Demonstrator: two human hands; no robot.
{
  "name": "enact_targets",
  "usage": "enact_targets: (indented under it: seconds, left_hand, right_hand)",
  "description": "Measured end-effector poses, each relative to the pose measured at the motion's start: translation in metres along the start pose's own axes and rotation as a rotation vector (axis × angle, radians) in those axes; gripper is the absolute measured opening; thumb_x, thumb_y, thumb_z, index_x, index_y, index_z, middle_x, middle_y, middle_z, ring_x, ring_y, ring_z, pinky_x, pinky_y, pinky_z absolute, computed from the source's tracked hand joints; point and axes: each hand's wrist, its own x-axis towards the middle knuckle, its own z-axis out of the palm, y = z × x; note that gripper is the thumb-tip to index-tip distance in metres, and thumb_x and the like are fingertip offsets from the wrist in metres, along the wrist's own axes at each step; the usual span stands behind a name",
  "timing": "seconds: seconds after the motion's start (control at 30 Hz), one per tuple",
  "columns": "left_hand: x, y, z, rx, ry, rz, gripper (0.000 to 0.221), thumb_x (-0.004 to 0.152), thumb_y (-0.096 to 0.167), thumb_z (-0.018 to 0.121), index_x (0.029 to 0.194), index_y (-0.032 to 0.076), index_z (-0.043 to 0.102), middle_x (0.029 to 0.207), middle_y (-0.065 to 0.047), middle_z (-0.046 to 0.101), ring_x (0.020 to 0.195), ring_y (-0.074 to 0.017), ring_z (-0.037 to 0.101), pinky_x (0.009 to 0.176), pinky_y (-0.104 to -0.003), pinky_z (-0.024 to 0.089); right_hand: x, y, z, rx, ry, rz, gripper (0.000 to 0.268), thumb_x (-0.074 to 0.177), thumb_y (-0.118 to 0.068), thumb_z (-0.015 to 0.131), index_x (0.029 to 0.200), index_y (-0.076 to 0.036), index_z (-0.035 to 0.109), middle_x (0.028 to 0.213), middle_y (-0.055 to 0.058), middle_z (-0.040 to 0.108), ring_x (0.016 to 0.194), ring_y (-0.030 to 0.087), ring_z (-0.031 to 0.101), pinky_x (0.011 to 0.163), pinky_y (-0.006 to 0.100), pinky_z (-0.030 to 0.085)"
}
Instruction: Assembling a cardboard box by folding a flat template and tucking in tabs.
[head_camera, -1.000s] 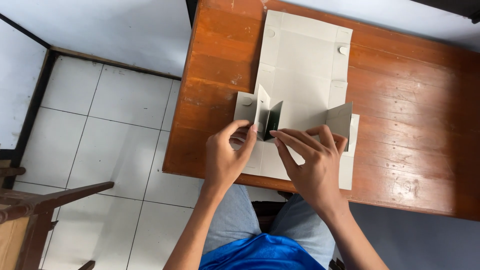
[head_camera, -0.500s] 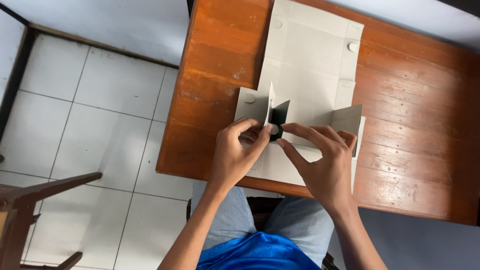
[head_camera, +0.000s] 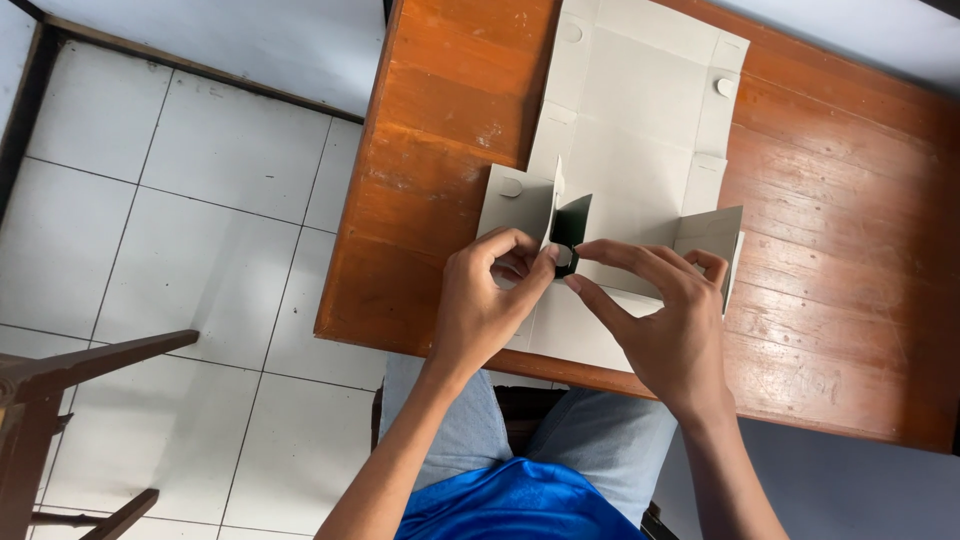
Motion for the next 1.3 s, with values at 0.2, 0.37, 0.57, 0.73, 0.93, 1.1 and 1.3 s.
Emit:
enact_targets:
  seconds: [0.2,0.37,0.57,0.73,0.93,1.1,1.3]
  left_hand:
    - [-0.001,-0.002,0.006,-0.037,0.035,-0.035,0.03,0.092,0.037,0.07,0.077,0.011,0.071,0.068,-0.001,0.067,0.07,-0.0126,0.07,0.069,-0.03,0.061]
    - [-0.002,-0.002,0.005,-0.014,0.031,-0.025,0.031,0.092,0.038,0.07,0.076,0.012,0.07,0.066,-0.001,0.067,0.07,-0.013,0.069,0.07,-0.03,0.061]
    - [-0.001,0.001,-0.002,-0.002,-0.03,0.019,0.028,0.094,0.034,0.067,0.077,0.012,0.068,0.069,0.002,0.067,0.07,-0.0107,0.065,0.068,-0.028,0.056]
    - [-0.001,0.002,-0.003,-0.038,-0.04,0.011,0.026,0.095,0.03,0.066,0.078,0.011,0.066,0.071,0.004,0.065,0.069,-0.0084,0.058,0.066,-0.025,0.053]
    - [-0.003,0.002,0.002,-0.058,-0.012,0.029,0.026,0.095,0.029,0.066,0.077,0.011,0.066,0.07,0.003,0.065,0.068,-0.0088,0.06,0.067,-0.025,0.054]
    - [-0.001,0.001,0.003,-0.078,-0.031,-0.058,0.027,0.094,0.031,0.067,0.074,0.011,0.068,0.069,0.004,0.066,0.07,-0.0082,0.061,0.07,-0.025,0.055]
    - [0.0,-0.001,0.002,-0.03,-0.075,-0.044,0.026,0.095,0.031,0.065,0.08,0.011,0.066,0.073,0.004,0.066,0.071,-0.0093,0.06,0.07,-0.026,0.054]
  right_hand:
    - [0.005,-0.003,-0.004,0.018,-0.029,0.014,0.022,0.085,-0.014,0.086,0.106,-0.01,0.081,0.088,0.011,0.079,0.096,0.034,0.076,0.091,0.048,0.036]
    - [0.017,0.0,-0.013,0.038,-0.121,0.013,0.023,0.081,-0.014,0.088,0.103,-0.012,0.081,0.087,0.01,0.08,0.095,0.034,0.077,0.09,0.045,0.039]
    - [0.031,0.009,-0.02,0.046,-0.226,-0.072,0.024,0.08,-0.018,0.087,0.101,-0.011,0.079,0.095,0.005,0.079,0.098,0.027,0.075,0.094,0.04,0.044]
    - [0.04,0.017,-0.027,0.131,-0.318,-0.161,0.017,0.094,-0.017,0.072,0.11,-0.011,0.076,0.108,0.0,0.08,0.102,0.018,0.075,0.096,0.036,0.048]
    - [0.044,0.024,-0.025,0.096,-0.362,-0.189,0.019,0.086,-0.02,0.082,0.104,-0.018,0.077,0.103,-0.005,0.08,0.096,0.013,0.074,0.098,0.034,0.047]
    - [0.043,0.029,-0.021,0.073,-0.321,-0.214,0.02,0.085,-0.019,0.084,0.103,-0.016,0.075,0.1,-0.005,0.078,0.095,0.015,0.072,0.095,0.033,0.049]
    - [0.045,0.033,-0.019,0.049,-0.35,-0.323,0.024,0.084,-0.015,0.085,0.105,-0.014,0.072,0.102,-0.005,0.078,0.092,0.016,0.074,0.096,0.036,0.049]
